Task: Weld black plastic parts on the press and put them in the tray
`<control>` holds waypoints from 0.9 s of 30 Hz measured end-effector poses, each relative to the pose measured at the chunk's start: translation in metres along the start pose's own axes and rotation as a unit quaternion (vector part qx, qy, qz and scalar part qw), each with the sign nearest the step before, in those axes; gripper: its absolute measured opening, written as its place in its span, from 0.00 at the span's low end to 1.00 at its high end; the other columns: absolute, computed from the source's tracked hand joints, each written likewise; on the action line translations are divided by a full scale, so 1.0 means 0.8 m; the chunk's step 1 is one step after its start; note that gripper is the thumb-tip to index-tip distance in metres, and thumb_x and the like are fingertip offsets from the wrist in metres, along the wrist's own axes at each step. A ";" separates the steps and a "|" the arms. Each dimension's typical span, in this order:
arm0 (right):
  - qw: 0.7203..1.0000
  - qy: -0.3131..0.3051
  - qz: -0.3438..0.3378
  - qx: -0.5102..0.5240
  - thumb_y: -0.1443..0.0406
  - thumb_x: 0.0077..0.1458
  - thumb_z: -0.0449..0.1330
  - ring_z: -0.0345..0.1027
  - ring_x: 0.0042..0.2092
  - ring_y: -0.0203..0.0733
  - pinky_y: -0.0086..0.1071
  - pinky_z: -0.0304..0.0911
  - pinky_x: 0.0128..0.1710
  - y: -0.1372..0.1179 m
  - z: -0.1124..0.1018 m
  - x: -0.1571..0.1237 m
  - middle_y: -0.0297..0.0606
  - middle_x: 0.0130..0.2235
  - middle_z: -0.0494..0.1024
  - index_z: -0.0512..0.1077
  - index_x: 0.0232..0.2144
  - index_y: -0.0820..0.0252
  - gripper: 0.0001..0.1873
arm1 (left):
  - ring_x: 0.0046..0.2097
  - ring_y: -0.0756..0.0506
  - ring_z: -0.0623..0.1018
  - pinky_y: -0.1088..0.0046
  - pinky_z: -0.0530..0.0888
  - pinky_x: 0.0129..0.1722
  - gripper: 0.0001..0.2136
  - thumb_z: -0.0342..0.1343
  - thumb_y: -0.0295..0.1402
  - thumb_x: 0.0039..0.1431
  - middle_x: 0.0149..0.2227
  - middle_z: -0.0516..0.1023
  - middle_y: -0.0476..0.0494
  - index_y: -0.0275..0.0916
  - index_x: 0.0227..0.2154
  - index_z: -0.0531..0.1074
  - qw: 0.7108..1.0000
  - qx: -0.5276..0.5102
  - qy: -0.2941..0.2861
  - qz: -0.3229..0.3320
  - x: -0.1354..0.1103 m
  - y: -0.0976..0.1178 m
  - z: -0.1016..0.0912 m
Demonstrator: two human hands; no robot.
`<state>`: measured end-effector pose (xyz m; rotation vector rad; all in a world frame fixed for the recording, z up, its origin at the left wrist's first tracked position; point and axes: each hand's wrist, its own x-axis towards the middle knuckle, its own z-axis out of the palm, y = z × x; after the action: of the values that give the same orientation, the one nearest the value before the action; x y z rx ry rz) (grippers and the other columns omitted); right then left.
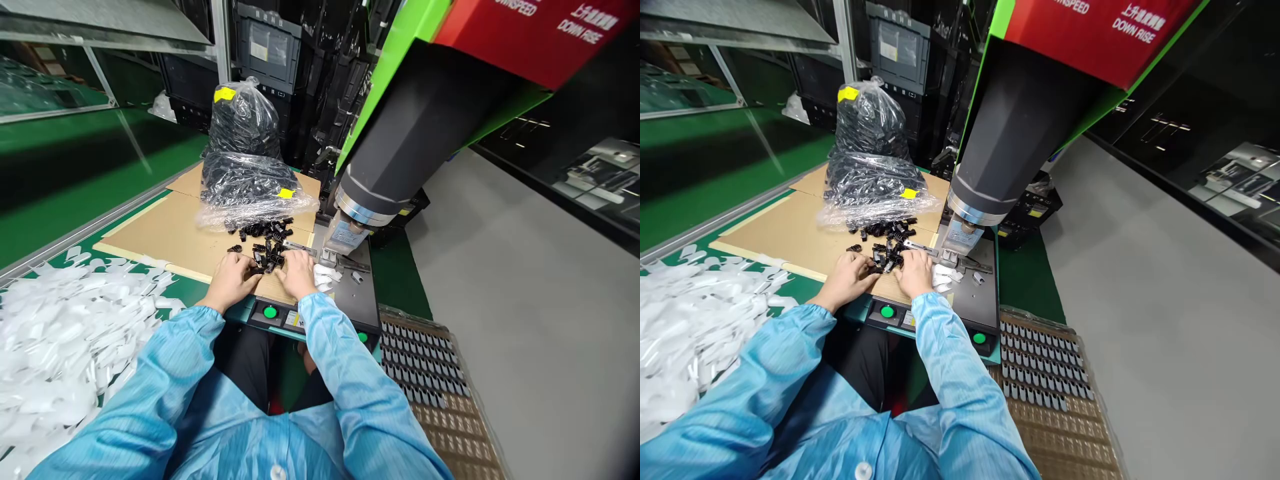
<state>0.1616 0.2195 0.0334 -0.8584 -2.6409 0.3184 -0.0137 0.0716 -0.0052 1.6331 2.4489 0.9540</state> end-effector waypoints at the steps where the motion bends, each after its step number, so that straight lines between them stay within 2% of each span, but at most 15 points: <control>1: 1.000 0.002 -0.003 -0.010 0.60 0.65 0.68 0.59 0.62 0.56 0.49 0.56 0.64 -0.003 0.001 0.003 0.47 0.57 0.75 0.73 0.57 0.56 0.21 | 0.55 0.32 0.73 0.51 0.72 0.58 0.16 0.62 0.48 0.64 0.48 0.74 0.36 0.43 0.46 0.77 1.000 0.010 -0.007 0.001 0.000 0.002 -0.001; 6: 0.999 0.014 -0.001 -0.041 0.60 0.68 0.65 0.62 0.58 0.56 0.48 0.59 0.60 -0.015 0.000 0.013 0.46 0.53 0.77 0.76 0.52 0.55 0.13 | 0.52 0.34 0.74 0.54 0.72 0.55 0.16 0.58 0.50 0.68 0.44 0.77 0.38 0.45 0.44 0.78 0.999 0.026 -0.020 -0.015 0.001 0.006 -0.006; 10: 0.999 0.052 0.013 0.004 0.60 0.69 0.63 0.64 0.56 0.55 0.47 0.62 0.59 -0.002 -0.015 -0.011 0.45 0.52 0.77 0.77 0.52 0.56 0.12 | 0.50 0.36 0.76 0.56 0.72 0.55 0.16 0.52 0.49 0.71 0.42 0.77 0.39 0.45 0.41 0.80 0.999 0.033 -0.024 -0.025 -0.001 0.006 -0.012; 12: 0.997 0.065 0.011 0.033 0.61 0.69 0.62 0.65 0.56 0.54 0.45 0.64 0.59 0.021 -0.030 -0.037 0.45 0.52 0.77 0.77 0.53 0.56 0.12 | 0.49 0.36 0.77 0.57 0.72 0.55 0.17 0.50 0.48 0.72 0.42 0.78 0.40 0.45 0.41 0.79 0.999 0.027 -0.024 -0.028 -0.003 0.008 -0.016; 15: 0.997 0.061 0.001 0.040 0.63 0.69 0.61 0.67 0.55 0.53 0.45 0.66 0.58 0.078 -0.062 -0.085 0.45 0.52 0.77 0.78 0.53 0.55 0.13 | 0.47 0.38 0.78 0.60 0.74 0.50 0.17 0.53 0.52 0.69 0.43 0.78 0.41 0.45 0.44 0.77 0.999 0.002 -0.037 -0.018 -0.006 0.012 -0.018; 17: 0.999 0.028 -0.004 0.024 0.65 0.69 0.62 0.69 0.55 0.53 0.46 0.66 0.60 0.124 -0.087 -0.114 0.45 0.52 0.78 0.78 0.54 0.55 0.13 | 0.47 0.39 0.78 0.61 0.75 0.48 0.18 0.55 0.53 0.66 0.44 0.78 0.41 0.44 0.46 0.76 0.998 -0.004 -0.059 0.007 -0.008 0.013 -0.017; 21: 0.997 -0.068 0.002 -0.019 0.68 0.68 0.63 0.70 0.56 0.52 0.46 0.66 0.62 0.198 -0.126 -0.154 0.44 0.52 0.79 0.80 0.54 0.54 0.15 | 0.49 0.37 0.79 0.62 0.75 0.49 0.17 0.53 0.49 0.66 0.47 0.79 0.40 0.44 0.47 0.76 0.995 0.006 -0.098 0.035 -0.010 0.009 -0.013; 24: 0.996 -0.087 0.008 -0.020 0.70 0.68 0.60 0.71 0.57 0.49 0.44 0.67 0.61 0.223 -0.138 -0.169 0.44 0.55 0.77 0.79 0.57 0.52 0.19 | 0.48 0.37 0.81 0.62 0.77 0.46 0.17 0.53 0.47 0.64 0.49 0.81 0.41 0.46 0.50 0.76 0.993 0.013 -0.114 0.020 -0.012 0.003 -0.013; 27: 0.998 -0.045 0.037 -0.018 0.73 0.68 0.56 0.71 0.57 0.47 0.41 0.67 0.61 0.219 -0.137 -0.180 0.43 0.57 0.76 0.76 0.63 0.50 0.26 | 0.47 0.36 0.82 0.62 0.77 0.44 0.16 0.54 0.46 0.64 0.50 0.82 0.43 0.48 0.50 0.77 0.994 0.026 -0.110 0.006 -0.020 0.000 -0.021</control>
<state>0.4049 0.2830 0.0429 -0.9769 -2.7082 0.3373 -0.0125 0.0508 0.0038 1.6706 2.3375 0.6747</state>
